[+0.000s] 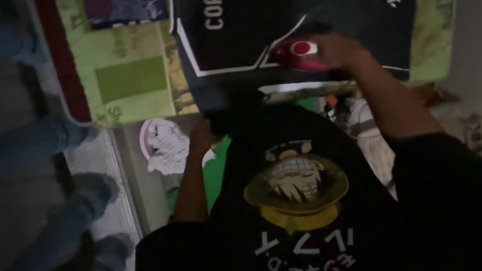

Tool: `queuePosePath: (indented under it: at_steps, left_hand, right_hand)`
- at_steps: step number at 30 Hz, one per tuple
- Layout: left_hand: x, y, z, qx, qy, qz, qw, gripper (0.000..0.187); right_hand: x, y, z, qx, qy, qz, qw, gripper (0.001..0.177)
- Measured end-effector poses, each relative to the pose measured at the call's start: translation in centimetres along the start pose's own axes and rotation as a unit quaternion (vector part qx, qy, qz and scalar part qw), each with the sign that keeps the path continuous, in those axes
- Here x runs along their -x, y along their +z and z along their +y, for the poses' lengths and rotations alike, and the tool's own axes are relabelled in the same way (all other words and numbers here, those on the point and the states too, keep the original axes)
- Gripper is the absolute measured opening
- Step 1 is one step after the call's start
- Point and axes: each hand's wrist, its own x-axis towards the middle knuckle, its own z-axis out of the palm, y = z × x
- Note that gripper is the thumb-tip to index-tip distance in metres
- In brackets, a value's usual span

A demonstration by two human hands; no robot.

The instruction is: Ironing a black jersey on a patterned surface and then folding it.

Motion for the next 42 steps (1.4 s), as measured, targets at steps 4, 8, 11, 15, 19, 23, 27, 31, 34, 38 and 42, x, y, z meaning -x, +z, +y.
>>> queuePosePath:
  at_steps: [4, 8, 11, 15, 19, 23, 27, 31, 34, 38, 42]
  left_hand:
    - [0.0, 0.1, -1.0, -0.04, 0.041, -0.001, 0.998, 0.052]
    - [-0.1, 0.4, -2.3, -0.024, 0.132, 0.129, 0.983, 0.028]
    - [0.0, 0.0, -2.0, -0.027, 0.129, 0.121, 0.984, 0.027]
    - [-0.1, -4.8, 3.3, 0.326, -0.25, -0.049, 0.91, 0.037]
    - [0.4, -5.1, 4.6, 0.112, -0.133, 0.087, 0.981, 0.034]
    - [-1.0, -8.0, 11.3, -0.036, -0.146, 0.336, 0.93, 0.041]
    - [-5.3, -6.8, 16.6, -0.019, -0.134, 0.226, 0.965, 0.023]
    - [-12.3, -2.3, 23.0, 0.048, 0.129, 0.264, 0.954, 0.035]
    - [-17.0, 1.3, 26.4, -0.012, 0.216, 0.068, 0.974, 0.061]
    - [-19.9, 2.4, 30.6, -0.067, 0.235, -0.038, 0.969, 0.069]
    - [-19.6, 3.5, 32.8, -0.141, 0.213, -0.105, 0.961, 0.072]
  right_hand:
    - [2.2, 0.1, 6.2, -0.022, -0.02, 0.056, 0.998, 0.072]
    - [4.4, 0.7, 12.4, -0.006, 0.049, 0.088, 0.995, 0.071]
    - [4.5, 2.4, 19.1, 0.051, 0.098, 0.074, 0.991, 0.07]
    - [9.0, 0.0, 18.9, -0.006, 0.202, 0.07, 0.977, 0.075]
    - [11.6, -1.4, 20.0, -0.005, 0.282, 0.11, 0.953, 0.085]
    - [11.2, -2.4, 25.5, 0.013, 0.232, 0.174, 0.957, 0.074]
    - [9.5, -4.9, 29.1, 0.152, 0.237, 0.171, 0.944, 0.078]
    - [6.8, -8.1, 28.1, 0.078, 0.023, 0.338, 0.938, 0.061]
    - [3.9, -8.9, 28.6, 0.144, 0.085, 0.255, 0.952, 0.055]
    - [4.2, -11.4, 23.9, 0.077, -0.117, 0.347, 0.927, 0.054]
    - [2.6, -11.3, 25.0, 0.087, -0.21, 0.388, 0.893, 0.04]
